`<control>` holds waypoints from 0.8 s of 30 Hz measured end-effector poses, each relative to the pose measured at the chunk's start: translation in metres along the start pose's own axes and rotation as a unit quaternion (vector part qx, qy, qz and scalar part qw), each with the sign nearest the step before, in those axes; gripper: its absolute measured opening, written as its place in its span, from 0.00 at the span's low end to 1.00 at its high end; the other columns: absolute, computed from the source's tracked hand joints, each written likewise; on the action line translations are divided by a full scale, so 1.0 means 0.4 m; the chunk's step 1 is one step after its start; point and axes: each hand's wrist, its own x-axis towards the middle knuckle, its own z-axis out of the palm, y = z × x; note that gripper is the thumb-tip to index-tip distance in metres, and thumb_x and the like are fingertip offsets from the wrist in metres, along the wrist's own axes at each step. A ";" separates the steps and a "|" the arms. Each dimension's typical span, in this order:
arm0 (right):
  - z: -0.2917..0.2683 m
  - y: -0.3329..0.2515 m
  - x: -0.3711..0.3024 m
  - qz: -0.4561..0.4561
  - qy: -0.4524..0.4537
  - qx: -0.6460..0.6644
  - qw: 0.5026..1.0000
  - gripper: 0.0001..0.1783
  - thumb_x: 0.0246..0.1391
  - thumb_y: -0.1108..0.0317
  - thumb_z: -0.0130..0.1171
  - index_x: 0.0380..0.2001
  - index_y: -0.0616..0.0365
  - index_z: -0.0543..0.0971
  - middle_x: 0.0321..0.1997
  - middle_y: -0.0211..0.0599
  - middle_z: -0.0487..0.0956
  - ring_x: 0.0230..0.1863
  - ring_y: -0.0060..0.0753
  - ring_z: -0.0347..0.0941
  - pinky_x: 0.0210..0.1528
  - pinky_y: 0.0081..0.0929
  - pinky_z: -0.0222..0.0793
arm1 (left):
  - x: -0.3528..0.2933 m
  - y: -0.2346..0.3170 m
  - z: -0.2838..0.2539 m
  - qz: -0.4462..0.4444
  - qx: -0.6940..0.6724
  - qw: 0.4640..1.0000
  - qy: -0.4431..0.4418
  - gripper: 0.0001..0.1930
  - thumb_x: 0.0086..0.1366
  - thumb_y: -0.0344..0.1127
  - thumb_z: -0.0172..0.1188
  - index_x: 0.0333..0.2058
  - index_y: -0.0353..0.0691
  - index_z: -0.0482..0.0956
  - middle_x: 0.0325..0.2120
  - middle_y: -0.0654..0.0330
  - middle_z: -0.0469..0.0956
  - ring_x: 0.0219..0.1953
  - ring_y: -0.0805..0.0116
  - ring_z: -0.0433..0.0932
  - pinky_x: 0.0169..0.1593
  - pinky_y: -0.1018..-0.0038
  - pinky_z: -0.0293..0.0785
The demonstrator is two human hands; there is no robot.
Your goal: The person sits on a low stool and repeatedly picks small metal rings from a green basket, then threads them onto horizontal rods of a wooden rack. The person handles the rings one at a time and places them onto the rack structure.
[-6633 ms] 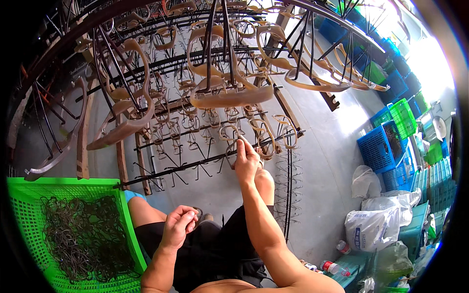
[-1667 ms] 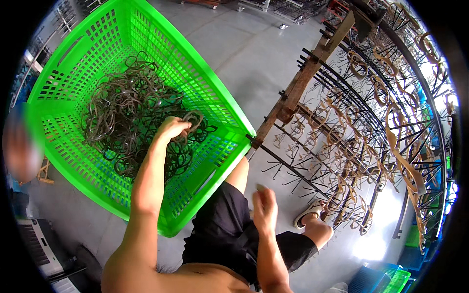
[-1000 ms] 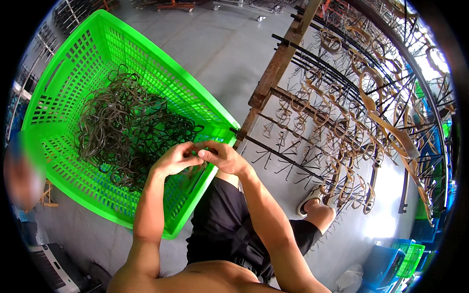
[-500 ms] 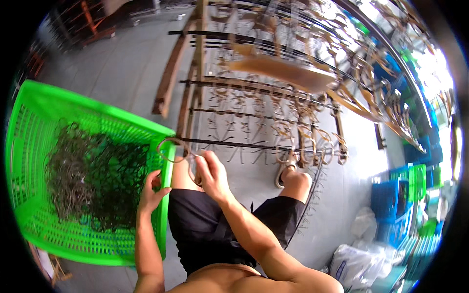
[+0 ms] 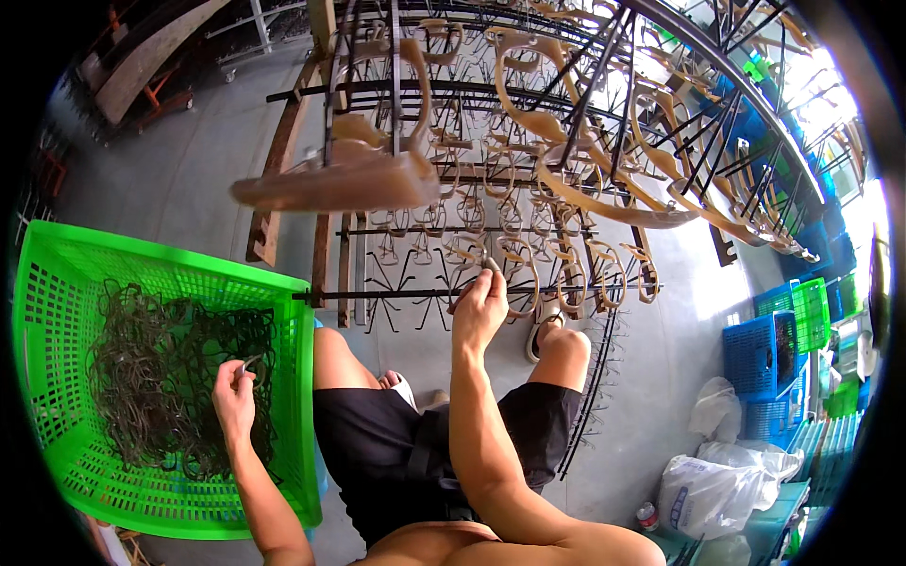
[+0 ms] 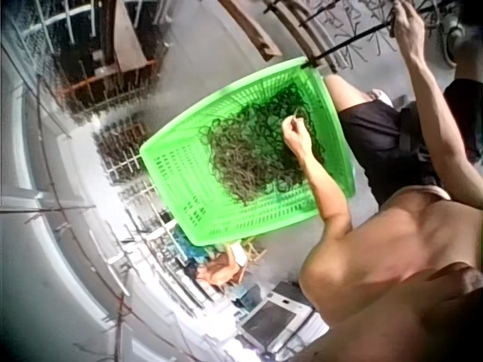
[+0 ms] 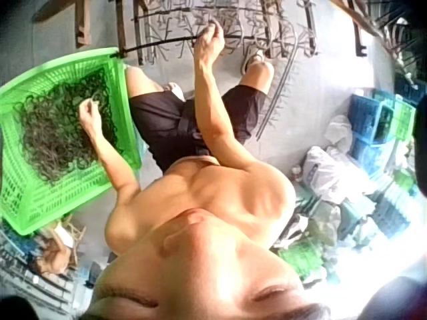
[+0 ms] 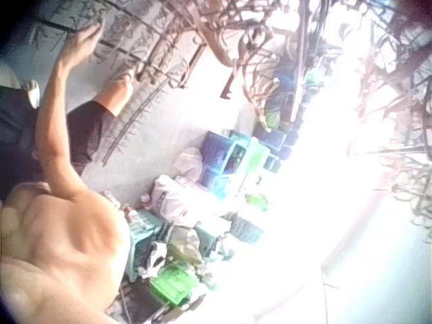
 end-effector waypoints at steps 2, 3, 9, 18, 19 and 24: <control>0.002 -0.010 0.003 0.030 -0.019 0.055 0.998 0.14 0.61 0.66 0.44 0.44 0.63 0.73 0.15 0.23 0.65 0.14 0.13 0.58 0.15 0.15 0.56 | -0.014 0.049 0.011 -0.096 -0.073 0.993 0.008 0.09 0.61 0.29 0.48 0.41 0.38 0.68 0.29 0.62 0.75 0.24 0.78 0.69 0.26 0.82 0.68; 0.003 -0.016 0.006 0.036 -0.028 0.073 0.996 0.13 0.62 0.66 0.44 0.43 0.62 0.73 0.14 0.22 0.64 0.12 0.13 0.57 0.13 0.15 0.55 | -0.011 0.048 0.018 -0.102 -0.133 0.986 0.017 0.09 0.61 0.28 0.48 0.41 0.38 0.68 0.30 0.61 0.75 0.24 0.78 0.69 0.27 0.81 0.69; 0.001 -0.034 -0.011 0.031 -0.036 0.102 0.994 0.14 0.62 0.64 0.45 0.43 0.62 0.74 0.15 0.20 0.62 0.12 0.11 0.54 0.11 0.14 0.54 | -0.036 0.054 0.065 -0.126 -0.334 0.934 0.025 0.17 0.59 0.27 0.49 0.49 0.36 0.66 0.31 0.60 0.74 0.30 0.73 0.73 0.33 0.77 0.76; 0.018 -0.006 -0.063 -0.104 -0.073 -0.090 0.988 0.14 0.61 0.67 0.49 0.47 0.61 0.74 0.13 0.32 0.63 0.15 0.19 0.56 0.18 0.21 0.55 | -0.030 0.045 0.077 -0.155 -0.361 0.919 -0.010 0.19 0.55 0.26 0.48 0.47 0.34 0.68 0.31 0.60 0.73 0.34 0.72 0.73 0.38 0.75 0.76; 0.011 -0.009 -0.060 -0.126 -0.075 -0.127 0.981 0.14 0.61 0.67 0.49 0.46 0.61 0.74 0.13 0.34 0.63 0.15 0.20 0.57 0.18 0.23 0.56 | -0.028 0.045 0.080 -0.159 -0.366 0.917 -0.011 0.18 0.55 0.26 0.48 0.47 0.34 0.68 0.31 0.60 0.73 0.34 0.72 0.73 0.38 0.75 0.76; 0.003 -0.030 -0.051 -0.159 -0.078 -0.174 0.969 0.13 0.60 0.67 0.49 0.45 0.62 0.75 0.14 0.31 0.63 0.16 0.18 0.56 0.18 0.20 0.55 | -0.023 0.038 0.085 -0.151 -0.398 0.905 0.020 0.17 0.55 0.27 0.49 0.46 0.36 0.69 0.30 0.60 0.73 0.32 0.73 0.73 0.36 0.76 0.75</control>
